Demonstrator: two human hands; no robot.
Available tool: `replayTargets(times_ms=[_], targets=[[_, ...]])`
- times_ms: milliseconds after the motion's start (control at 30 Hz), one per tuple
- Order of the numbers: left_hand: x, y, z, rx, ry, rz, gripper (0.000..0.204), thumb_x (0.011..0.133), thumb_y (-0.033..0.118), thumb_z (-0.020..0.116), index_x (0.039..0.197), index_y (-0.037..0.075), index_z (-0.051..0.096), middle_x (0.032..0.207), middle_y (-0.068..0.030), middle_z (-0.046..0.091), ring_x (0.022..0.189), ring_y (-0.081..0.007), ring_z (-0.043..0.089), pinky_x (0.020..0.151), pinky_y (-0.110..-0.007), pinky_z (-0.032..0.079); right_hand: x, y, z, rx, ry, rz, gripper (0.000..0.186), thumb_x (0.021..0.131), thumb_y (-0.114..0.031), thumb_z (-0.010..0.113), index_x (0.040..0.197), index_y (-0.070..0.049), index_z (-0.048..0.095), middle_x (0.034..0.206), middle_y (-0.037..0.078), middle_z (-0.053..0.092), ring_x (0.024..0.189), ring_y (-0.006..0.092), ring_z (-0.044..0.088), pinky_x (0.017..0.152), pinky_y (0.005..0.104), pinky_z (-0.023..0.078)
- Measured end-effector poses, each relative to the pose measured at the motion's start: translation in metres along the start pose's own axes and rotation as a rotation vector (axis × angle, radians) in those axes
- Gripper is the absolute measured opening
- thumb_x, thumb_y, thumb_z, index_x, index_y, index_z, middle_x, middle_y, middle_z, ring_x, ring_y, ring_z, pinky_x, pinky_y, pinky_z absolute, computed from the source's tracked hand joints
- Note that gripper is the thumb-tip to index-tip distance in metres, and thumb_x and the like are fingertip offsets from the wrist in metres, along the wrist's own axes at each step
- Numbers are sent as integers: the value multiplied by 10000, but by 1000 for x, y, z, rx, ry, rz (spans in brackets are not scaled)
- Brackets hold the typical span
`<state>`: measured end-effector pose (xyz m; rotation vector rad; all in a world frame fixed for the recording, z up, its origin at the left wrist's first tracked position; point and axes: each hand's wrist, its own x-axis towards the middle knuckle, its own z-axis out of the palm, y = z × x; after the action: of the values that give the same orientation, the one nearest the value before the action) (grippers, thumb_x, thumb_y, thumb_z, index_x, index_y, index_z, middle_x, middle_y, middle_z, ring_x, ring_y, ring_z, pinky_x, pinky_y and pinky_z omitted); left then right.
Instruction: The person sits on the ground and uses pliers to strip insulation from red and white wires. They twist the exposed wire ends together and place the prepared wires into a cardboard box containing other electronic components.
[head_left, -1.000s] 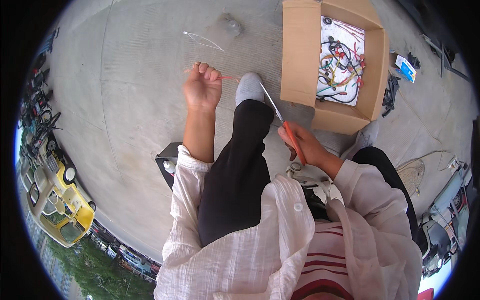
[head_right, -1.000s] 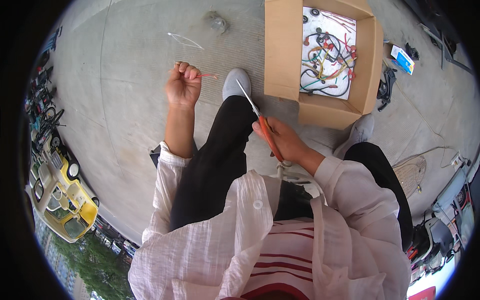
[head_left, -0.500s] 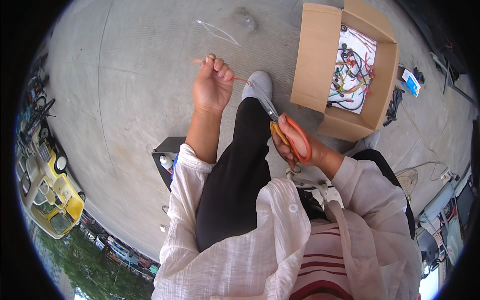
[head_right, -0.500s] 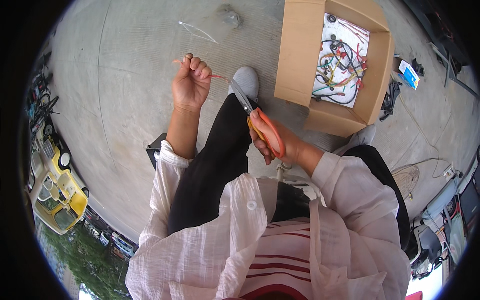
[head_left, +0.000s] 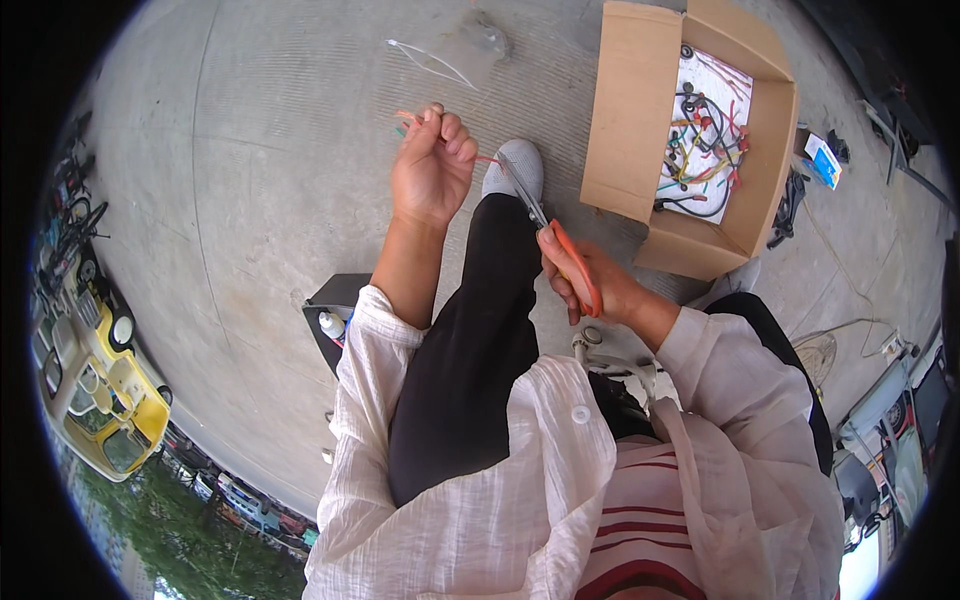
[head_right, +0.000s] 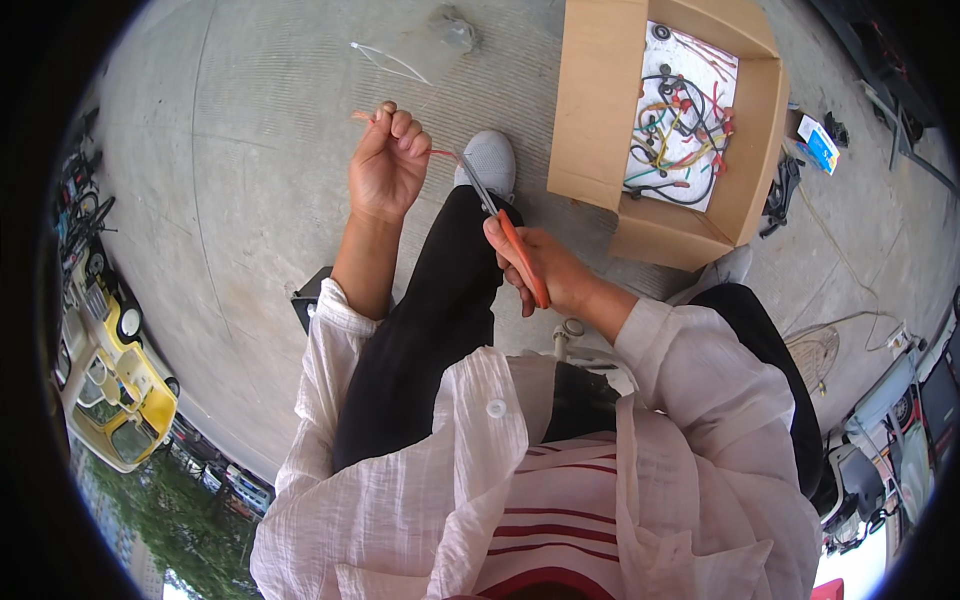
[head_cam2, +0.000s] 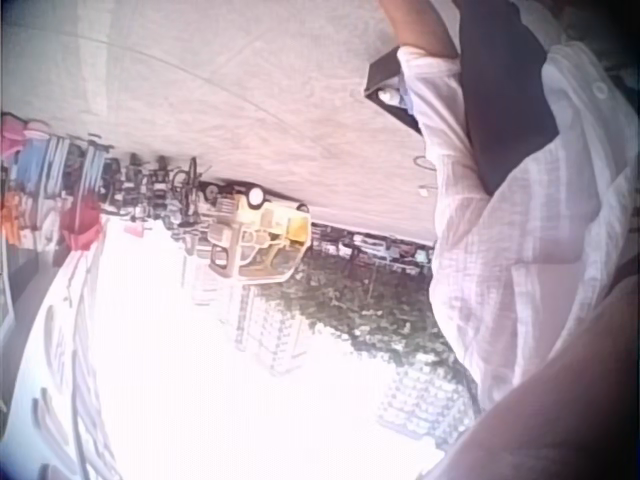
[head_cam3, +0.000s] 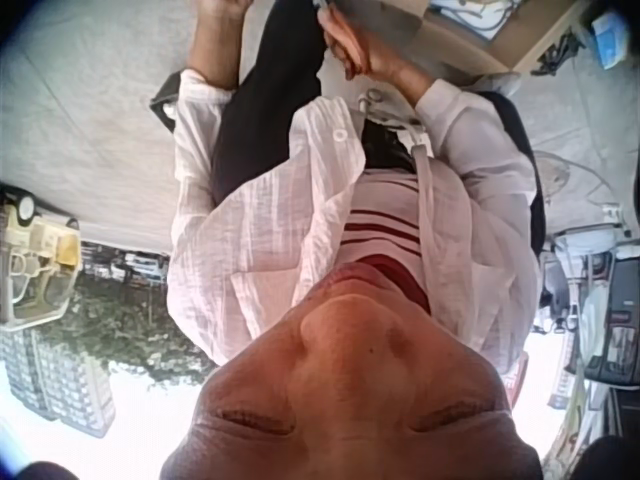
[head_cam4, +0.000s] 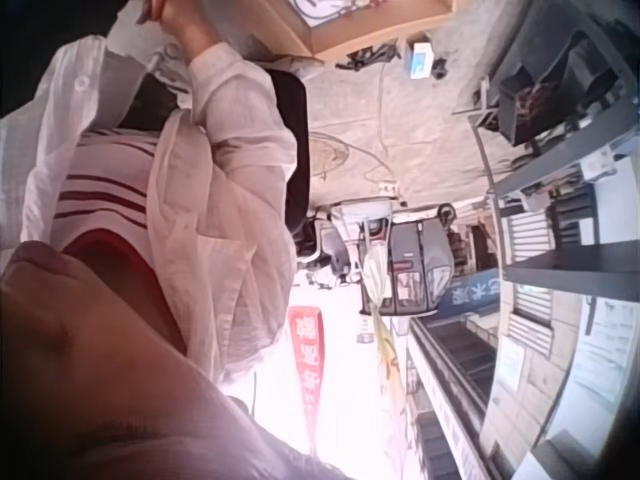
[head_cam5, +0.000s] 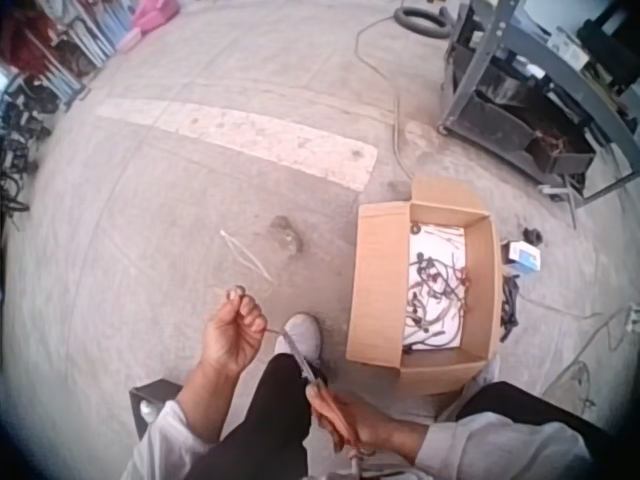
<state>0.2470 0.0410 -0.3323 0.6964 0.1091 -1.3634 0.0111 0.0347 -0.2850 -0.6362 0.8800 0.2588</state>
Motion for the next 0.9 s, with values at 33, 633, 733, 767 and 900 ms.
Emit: replayTargets(times_ms=[33, 633, 733, 767, 900], targets=[[2, -3, 1, 5, 22, -7, 84, 991, 152, 492, 969, 71, 499, 755, -16, 434, 672, -127, 382, 627, -265, 360, 1, 1, -2, -11, 18, -15, 635, 894, -719, 383, 735, -107, 448, 552, -33, 394, 420, 68, 434, 359, 257, 444], [40, -68, -23, 375, 231, -92, 119, 988, 139, 490, 873, 115, 478, 751, -6, 452, 640, -107, 364, 600, -261, 334, 39, 37, -43, -6, 271, -41, 614, 844, -691, 544, 698, -99, 470, 517, -2, 403, 399, 136, 462, 369, 307, 422], [33, -55, -22, 499, 173, -57, 119, 985, 148, 499, 872, 114, 477, 743, 2, 448, 630, -97, 355, 594, -259, 329, 39, 73, -45, -333, 536, -165, 551, 873, -557, 602, 723, -40, 485, 568, 82, 465, 515, 237, 539, 514, 372, 466], [30, -45, -23, 549, 148, -35, 118, 985, 151, 503, 877, 111, 477, 743, 4, 445, 631, -97, 352, 595, -258, 329, 40, 93, -45, -495, 656, -219, 524, 883, -499, 627, 737, -15, 492, 597, 118, 493, 566, 277, 569, 573, 395, 479], [22, -18, -20, 521, 159, -28, 113, 991, 152, 490, 895, 93, 482, 745, -1, 444, 647, -96, 347, 609, -256, 330, 26, 149, -58, -759, 695, -143, 330, 843, -143, 632, 1031, 94, 500, 947, 279, 584, 862, 420, 606, 750, 490, 478]])
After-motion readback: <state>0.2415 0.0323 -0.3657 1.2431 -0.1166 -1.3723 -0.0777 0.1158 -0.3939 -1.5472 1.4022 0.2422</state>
